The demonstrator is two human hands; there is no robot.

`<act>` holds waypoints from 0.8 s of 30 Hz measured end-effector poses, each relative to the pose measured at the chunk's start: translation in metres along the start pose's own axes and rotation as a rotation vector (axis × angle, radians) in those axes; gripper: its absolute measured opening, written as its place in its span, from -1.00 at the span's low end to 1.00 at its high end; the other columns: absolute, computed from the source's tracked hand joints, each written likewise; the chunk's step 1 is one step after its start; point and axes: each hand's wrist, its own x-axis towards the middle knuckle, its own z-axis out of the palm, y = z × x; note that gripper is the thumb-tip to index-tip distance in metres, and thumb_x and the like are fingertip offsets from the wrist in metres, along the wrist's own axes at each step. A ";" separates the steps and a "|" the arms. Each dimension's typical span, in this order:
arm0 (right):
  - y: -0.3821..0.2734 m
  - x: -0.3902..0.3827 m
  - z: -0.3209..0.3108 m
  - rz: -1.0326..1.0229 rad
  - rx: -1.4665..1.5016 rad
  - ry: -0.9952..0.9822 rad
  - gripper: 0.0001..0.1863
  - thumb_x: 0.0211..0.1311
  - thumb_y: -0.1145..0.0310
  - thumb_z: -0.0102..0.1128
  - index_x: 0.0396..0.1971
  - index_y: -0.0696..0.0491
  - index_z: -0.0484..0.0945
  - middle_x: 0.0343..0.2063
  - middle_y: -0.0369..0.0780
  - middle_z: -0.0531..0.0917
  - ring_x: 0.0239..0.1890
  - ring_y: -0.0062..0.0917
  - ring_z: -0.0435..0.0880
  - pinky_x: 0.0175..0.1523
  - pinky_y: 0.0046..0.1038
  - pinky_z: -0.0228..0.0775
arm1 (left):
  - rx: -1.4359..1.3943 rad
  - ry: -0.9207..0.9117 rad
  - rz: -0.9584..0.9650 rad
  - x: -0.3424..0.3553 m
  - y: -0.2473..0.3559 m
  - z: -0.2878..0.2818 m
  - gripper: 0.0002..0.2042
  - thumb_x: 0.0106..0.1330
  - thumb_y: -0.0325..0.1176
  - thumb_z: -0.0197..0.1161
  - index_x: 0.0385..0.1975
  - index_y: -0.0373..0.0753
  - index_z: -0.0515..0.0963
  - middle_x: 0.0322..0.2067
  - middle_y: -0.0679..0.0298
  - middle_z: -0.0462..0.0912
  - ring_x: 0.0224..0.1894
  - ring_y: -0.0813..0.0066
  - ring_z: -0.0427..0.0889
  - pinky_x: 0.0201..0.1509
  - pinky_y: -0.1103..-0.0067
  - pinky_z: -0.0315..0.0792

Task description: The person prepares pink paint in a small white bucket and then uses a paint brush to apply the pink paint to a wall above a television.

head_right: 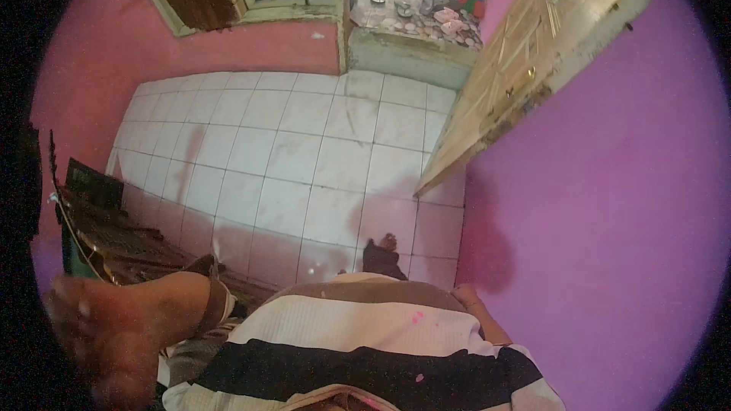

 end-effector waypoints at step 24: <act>-0.340 0.338 -0.318 0.069 0.310 -0.175 -0.82 0.09 0.36 0.16 -0.40 0.18 0.54 -0.62 -0.16 0.56 -0.65 -0.45 0.60 -0.64 -0.41 0.46 | 0.877 -1.752 -1.561 -0.276 -0.347 -0.068 -0.36 0.07 -0.17 0.29 0.06 -0.48 0.27 0.02 -0.18 0.39 0.05 -0.06 0.41 0.12 0.31 0.34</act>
